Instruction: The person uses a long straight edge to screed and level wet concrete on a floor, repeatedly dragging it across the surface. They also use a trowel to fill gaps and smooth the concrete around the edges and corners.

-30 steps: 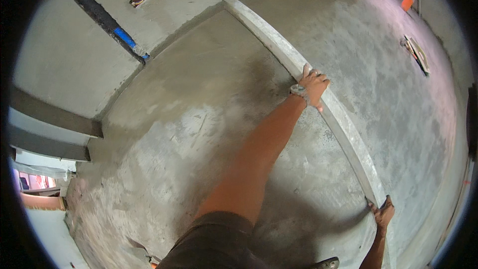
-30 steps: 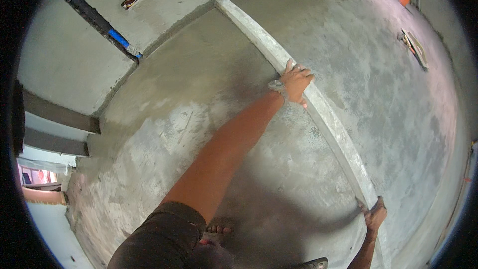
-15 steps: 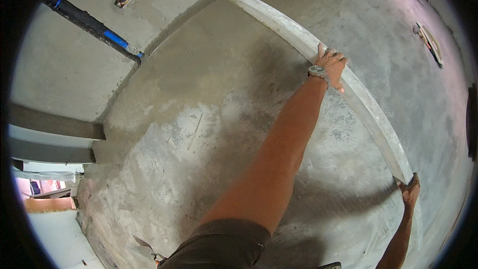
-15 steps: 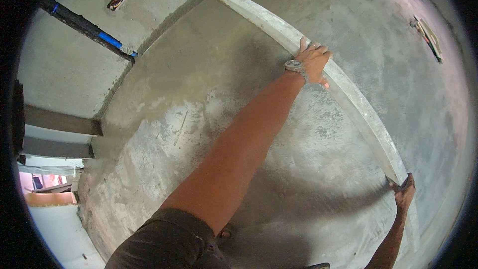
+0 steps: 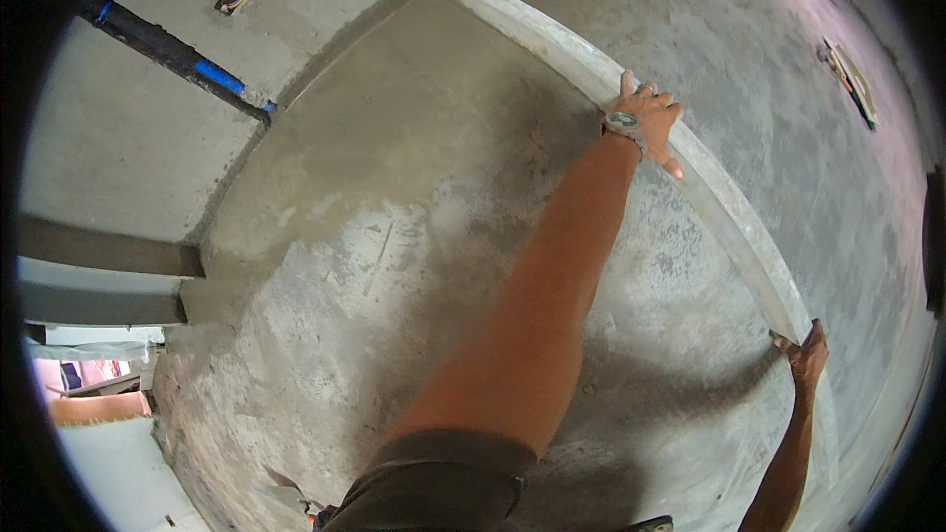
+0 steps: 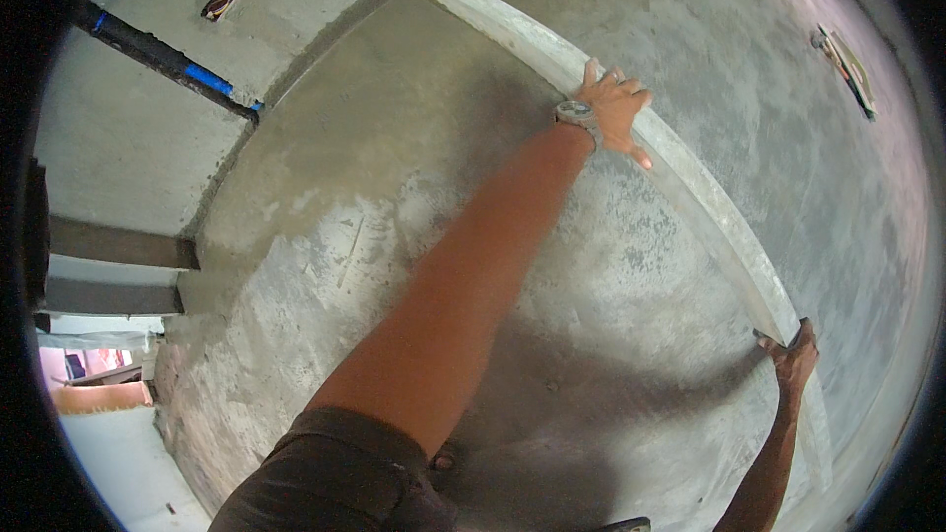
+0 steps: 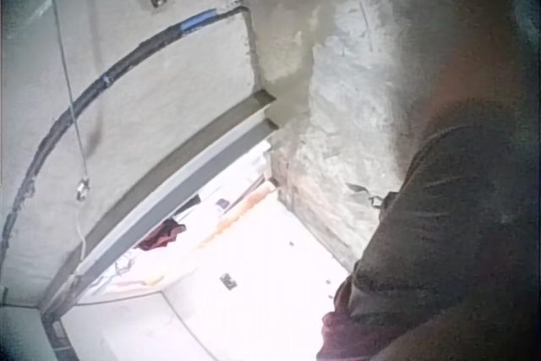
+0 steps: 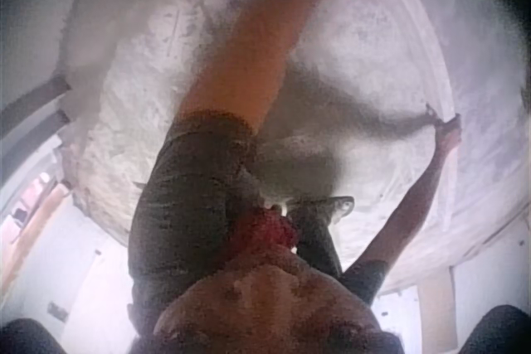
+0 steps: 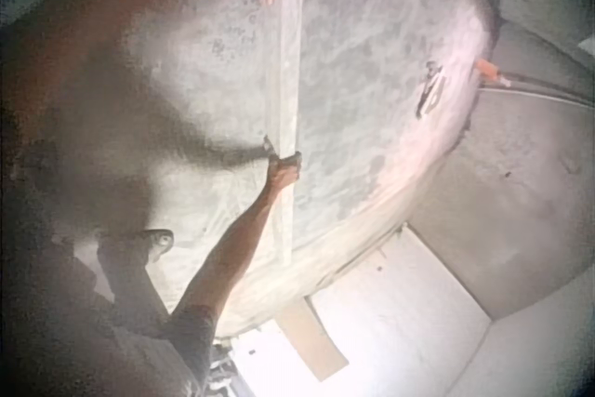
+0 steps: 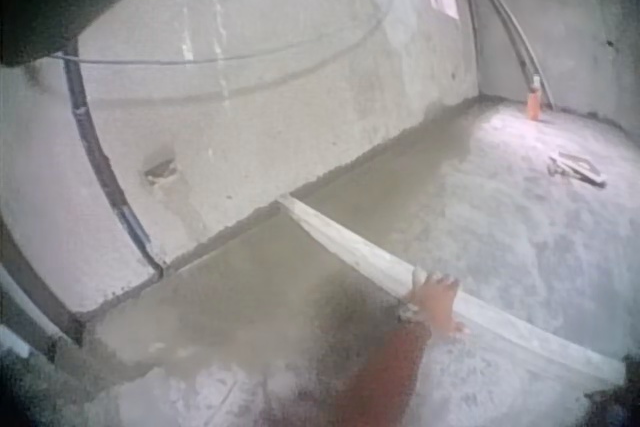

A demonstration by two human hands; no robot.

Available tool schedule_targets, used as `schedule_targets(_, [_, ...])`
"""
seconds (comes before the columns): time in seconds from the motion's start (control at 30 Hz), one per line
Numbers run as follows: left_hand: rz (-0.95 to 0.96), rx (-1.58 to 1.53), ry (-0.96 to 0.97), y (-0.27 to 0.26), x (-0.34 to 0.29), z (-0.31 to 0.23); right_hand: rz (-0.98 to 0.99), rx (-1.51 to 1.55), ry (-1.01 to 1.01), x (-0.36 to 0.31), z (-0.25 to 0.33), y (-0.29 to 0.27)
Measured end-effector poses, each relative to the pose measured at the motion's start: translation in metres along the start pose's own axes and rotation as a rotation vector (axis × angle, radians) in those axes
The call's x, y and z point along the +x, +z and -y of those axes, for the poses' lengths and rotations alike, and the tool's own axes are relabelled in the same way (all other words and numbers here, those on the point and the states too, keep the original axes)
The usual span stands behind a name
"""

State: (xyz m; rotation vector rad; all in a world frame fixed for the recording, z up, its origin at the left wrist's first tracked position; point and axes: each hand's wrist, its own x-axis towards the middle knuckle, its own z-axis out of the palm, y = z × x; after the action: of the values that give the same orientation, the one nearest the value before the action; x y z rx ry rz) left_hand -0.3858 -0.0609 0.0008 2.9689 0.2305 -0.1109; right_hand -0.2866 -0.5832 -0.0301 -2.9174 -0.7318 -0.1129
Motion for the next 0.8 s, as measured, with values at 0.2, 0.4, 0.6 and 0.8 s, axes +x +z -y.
schedule_targets(0.2, [-0.034, -0.015, -0.014, 0.0, -0.014, 0.001, 0.067, 0.115, 0.013, -0.002, 0.024, -0.016])
schedule_targets(0.4, [-0.084, -0.003, -0.01, 0.006, -0.034, 0.0, -0.101, 0.054, -0.115, -0.016, 0.004, 0.001])
schedule_targets(0.6, [-0.081, -0.001, -0.027, 0.007, -0.057, 0.001, 0.093, 0.073, -0.004, -0.028, 0.027, -0.017])
schedule_targets(0.8, [-0.088, -0.024, -0.049, 0.01, -0.071, 0.004, 0.085, 0.039, -0.044, -0.044, 0.026, -0.01])
